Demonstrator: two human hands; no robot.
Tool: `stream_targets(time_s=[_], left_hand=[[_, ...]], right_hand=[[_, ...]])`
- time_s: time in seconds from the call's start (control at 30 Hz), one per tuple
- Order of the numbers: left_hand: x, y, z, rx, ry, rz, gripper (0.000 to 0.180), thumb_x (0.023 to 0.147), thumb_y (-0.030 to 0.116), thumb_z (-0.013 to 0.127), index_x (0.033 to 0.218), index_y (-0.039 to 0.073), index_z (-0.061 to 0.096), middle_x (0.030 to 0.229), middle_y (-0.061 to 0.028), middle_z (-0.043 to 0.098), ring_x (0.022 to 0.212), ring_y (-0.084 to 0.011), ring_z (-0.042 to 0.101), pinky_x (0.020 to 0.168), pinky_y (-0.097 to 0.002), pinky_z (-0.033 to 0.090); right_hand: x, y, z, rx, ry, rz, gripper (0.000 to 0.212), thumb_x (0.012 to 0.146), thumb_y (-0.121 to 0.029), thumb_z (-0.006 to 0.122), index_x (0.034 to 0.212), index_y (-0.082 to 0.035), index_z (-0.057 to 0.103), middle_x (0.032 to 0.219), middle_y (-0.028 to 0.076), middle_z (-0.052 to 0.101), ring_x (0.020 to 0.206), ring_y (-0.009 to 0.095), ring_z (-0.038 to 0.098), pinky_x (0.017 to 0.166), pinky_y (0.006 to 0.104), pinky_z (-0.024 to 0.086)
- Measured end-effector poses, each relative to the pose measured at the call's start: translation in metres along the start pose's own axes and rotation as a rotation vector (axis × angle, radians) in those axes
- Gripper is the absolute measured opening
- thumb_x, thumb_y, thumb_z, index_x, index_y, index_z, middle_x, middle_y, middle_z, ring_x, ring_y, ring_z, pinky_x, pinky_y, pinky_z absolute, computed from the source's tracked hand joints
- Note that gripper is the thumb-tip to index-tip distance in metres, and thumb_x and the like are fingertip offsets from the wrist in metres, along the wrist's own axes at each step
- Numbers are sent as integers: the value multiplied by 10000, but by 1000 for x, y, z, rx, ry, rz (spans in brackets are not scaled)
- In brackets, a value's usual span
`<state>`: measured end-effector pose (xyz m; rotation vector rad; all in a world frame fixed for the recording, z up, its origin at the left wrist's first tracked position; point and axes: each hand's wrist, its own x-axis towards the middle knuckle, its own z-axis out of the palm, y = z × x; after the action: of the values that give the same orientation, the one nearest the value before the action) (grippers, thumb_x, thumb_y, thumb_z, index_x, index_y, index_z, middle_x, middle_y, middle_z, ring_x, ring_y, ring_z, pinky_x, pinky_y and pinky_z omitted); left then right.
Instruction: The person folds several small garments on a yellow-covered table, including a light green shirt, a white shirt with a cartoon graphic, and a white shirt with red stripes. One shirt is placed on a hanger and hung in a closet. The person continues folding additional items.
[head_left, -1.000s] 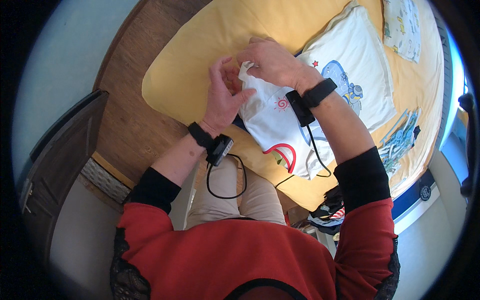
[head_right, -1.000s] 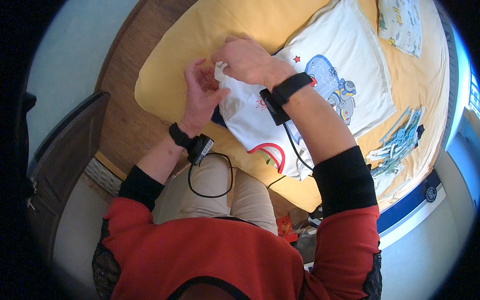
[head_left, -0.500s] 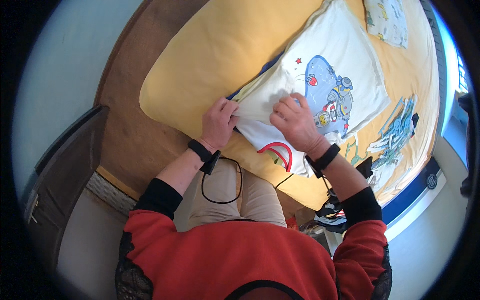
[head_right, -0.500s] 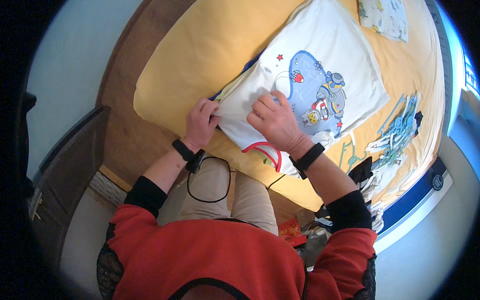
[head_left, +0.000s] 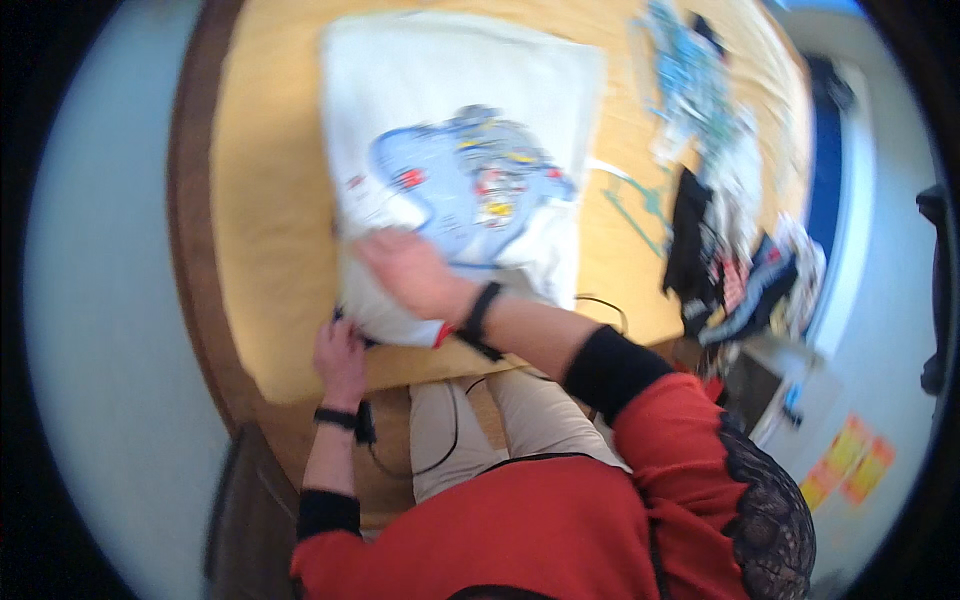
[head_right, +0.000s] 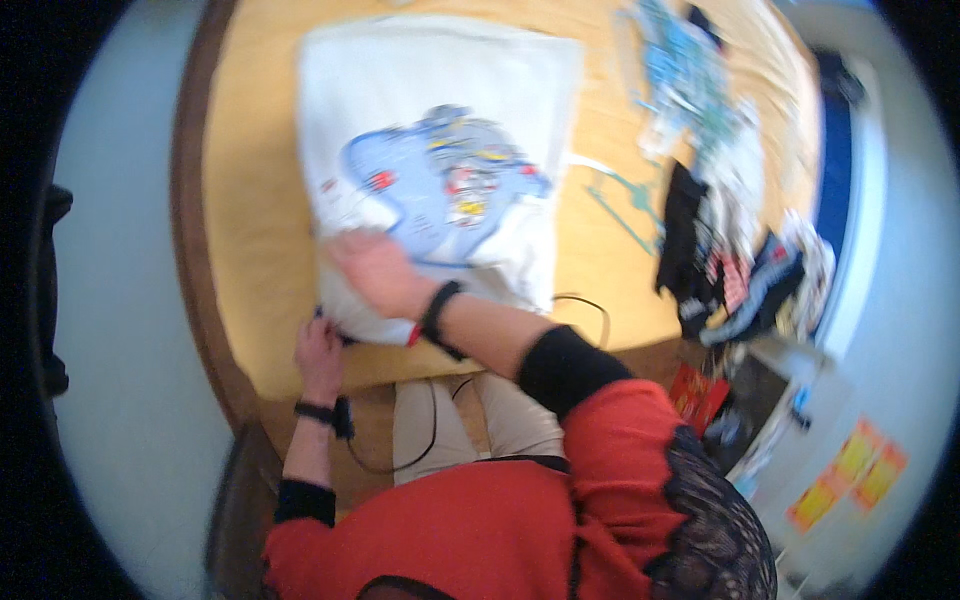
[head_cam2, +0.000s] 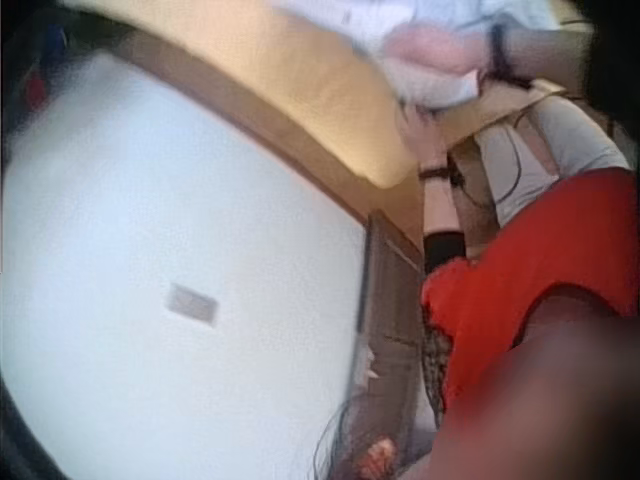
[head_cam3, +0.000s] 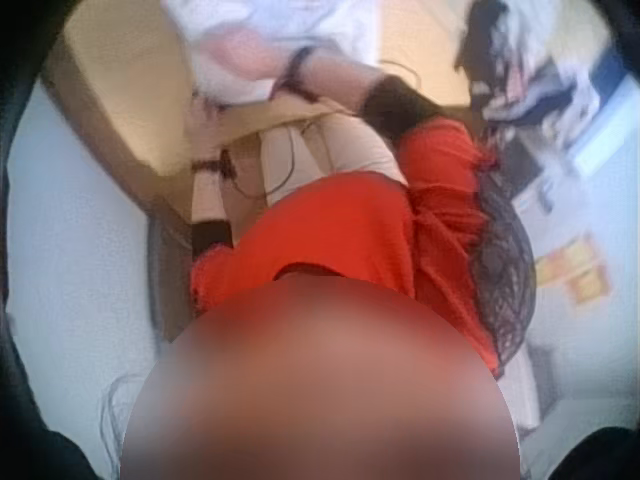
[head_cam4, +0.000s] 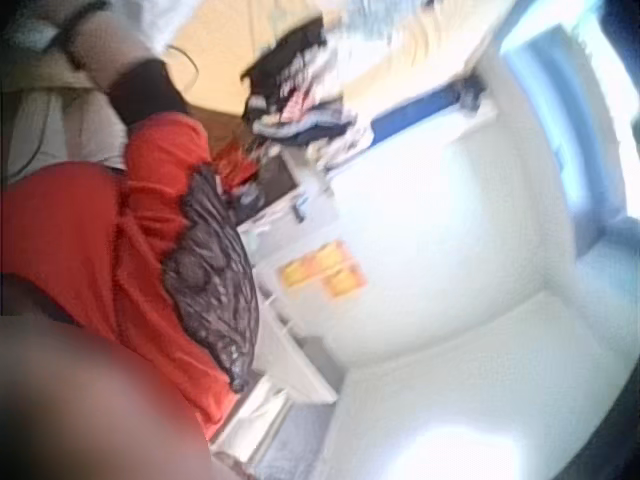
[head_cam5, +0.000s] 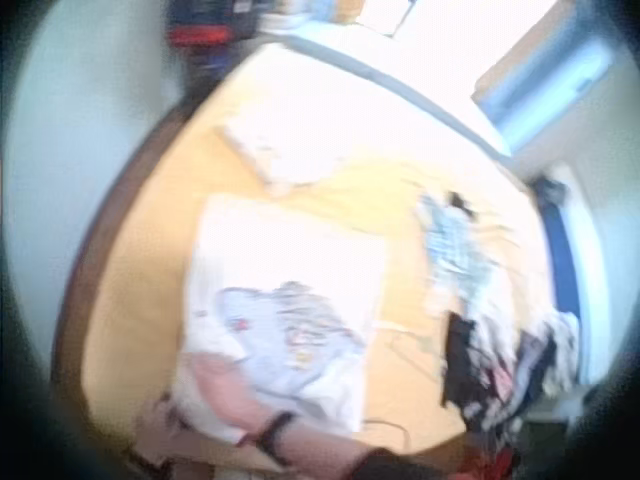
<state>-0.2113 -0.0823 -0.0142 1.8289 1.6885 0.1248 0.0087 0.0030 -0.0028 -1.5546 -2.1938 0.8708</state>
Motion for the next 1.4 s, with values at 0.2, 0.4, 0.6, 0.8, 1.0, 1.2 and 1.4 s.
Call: stream_targets(time_s=[0.2,0.4,0.6,0.8,1.0,1.2,1.4], left_hand=[[7,28,-30,23,106,392,208,760,-28,645,956,37,631,1018,-153,579,948,-362,568,840,-450,479],[51,60,-13,165,-243,421,396,819,31,676,1206,67,598,1055,-162,586,991,-380,575,866,-475,472],[62,81,-20,163,-400,433,488,825,65,701,1293,93,565,1018,-167,572,994,-384,571,852,-479,473],[35,110,-46,294,-457,343,447,823,84,716,1254,97,600,1000,-175,577,972,-384,582,839,-477,483],[-18,187,-24,405,-539,339,416,818,79,708,1221,103,608,1030,-175,613,949,-396,614,811,-484,504],[-83,331,70,319,-750,404,430,803,84,722,1219,120,618,1031,-158,626,947,-371,633,793,-460,527],[-103,459,131,217,-853,563,389,854,110,701,1235,95,623,1017,-150,649,929,-324,659,797,-439,534]], right_hand=[[20,4,12,48,-13,144,318,816,-72,629,1132,-64,588,1025,140,644,981,339,641,848,450,516],[25,6,-37,303,-242,286,358,836,-69,611,1194,-58,600,963,207,685,969,392,667,813,478,524],[-83,46,-114,383,61,370,336,872,-104,605,1208,-91,612,992,185,689,956,392,658,812,484,519],[-324,154,-206,187,413,977,275,866,-108,625,1136,-63,647,1013,200,700,966,397,667,831,465,529],[-504,272,-268,-376,628,1353,427,835,-172,736,1228,-83,595,1040,149,649,991,339,636,870,439,515],[-525,377,-310,-587,606,1171,729,773,-218,800,1426,-177,478,1228,112,592,1218,304,528,966,501,429],[-535,418,-352,-196,753,1041,134,891,-149,536,962,-53,599,884,214,664,848,446,647,744,548,504]])
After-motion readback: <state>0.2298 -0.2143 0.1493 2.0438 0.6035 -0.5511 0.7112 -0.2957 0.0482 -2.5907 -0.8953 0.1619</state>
